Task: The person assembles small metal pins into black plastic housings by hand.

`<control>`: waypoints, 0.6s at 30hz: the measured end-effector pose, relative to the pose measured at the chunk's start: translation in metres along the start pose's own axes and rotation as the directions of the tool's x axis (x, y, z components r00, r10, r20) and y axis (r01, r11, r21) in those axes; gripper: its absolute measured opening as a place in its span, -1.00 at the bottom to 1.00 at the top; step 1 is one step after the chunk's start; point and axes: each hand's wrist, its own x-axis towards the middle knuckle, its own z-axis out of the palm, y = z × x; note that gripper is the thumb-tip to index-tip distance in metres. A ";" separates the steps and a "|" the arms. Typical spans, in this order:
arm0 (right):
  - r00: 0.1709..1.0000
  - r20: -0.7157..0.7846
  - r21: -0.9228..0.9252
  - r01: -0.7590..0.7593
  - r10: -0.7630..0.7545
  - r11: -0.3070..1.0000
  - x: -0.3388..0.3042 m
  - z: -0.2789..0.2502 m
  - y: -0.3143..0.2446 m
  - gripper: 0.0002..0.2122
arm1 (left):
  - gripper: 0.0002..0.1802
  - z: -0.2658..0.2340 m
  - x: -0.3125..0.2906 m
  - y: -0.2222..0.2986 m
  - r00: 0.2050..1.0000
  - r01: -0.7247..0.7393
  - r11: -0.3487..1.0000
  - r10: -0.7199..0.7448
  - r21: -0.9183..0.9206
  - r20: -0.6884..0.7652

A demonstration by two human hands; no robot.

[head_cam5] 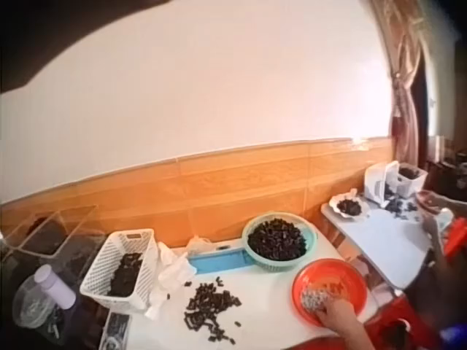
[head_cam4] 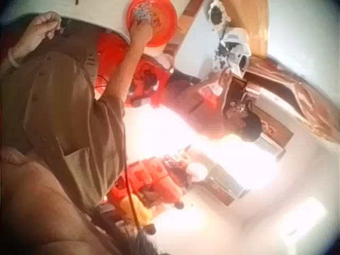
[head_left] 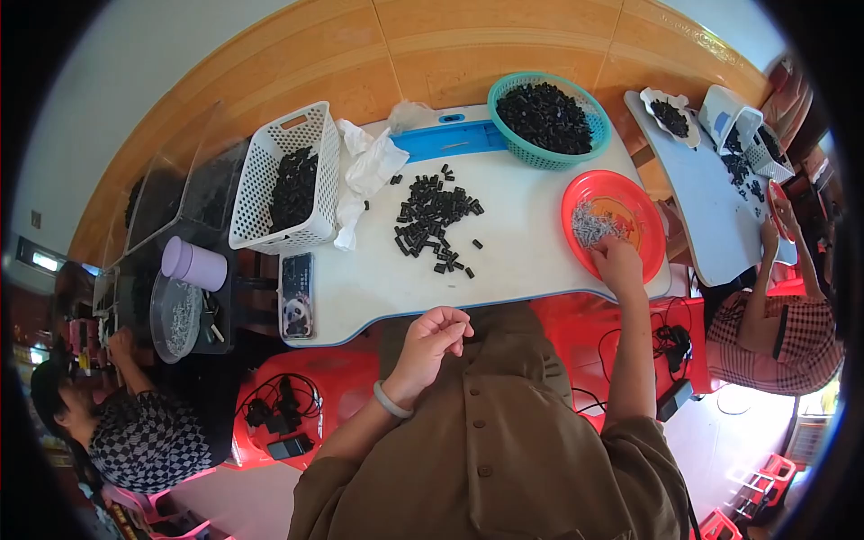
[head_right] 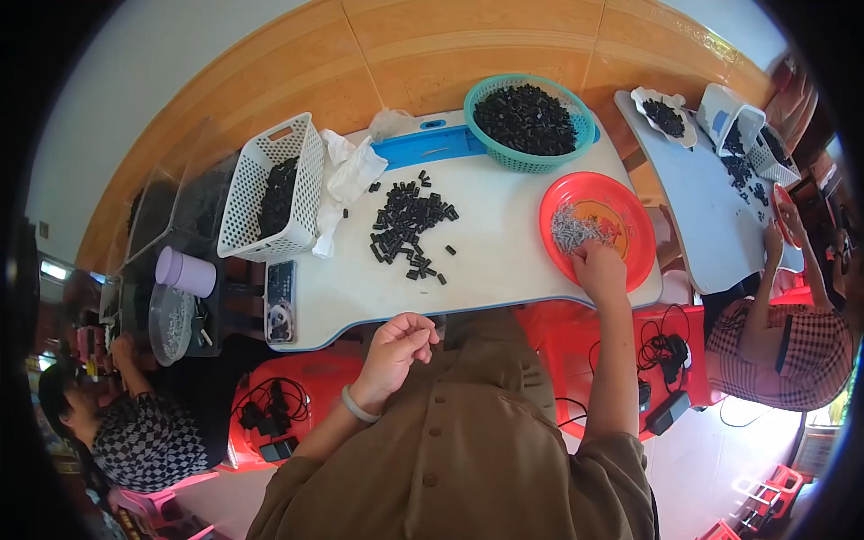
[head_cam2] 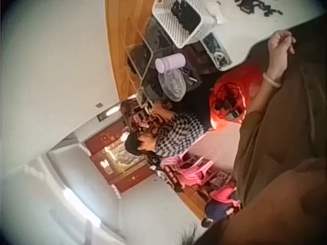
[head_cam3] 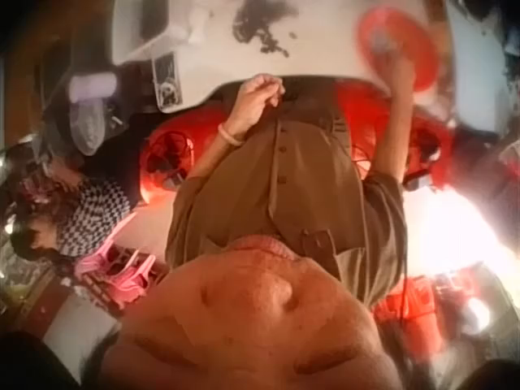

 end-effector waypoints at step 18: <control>0.972 -0.132 0.221 -0.161 0.193 0.962 0.003 -0.002 0.024 -0.87 | -0.88 -0.011 0.007 -0.015 0.999 0.046 0.999 -0.046 -0.003 -0.023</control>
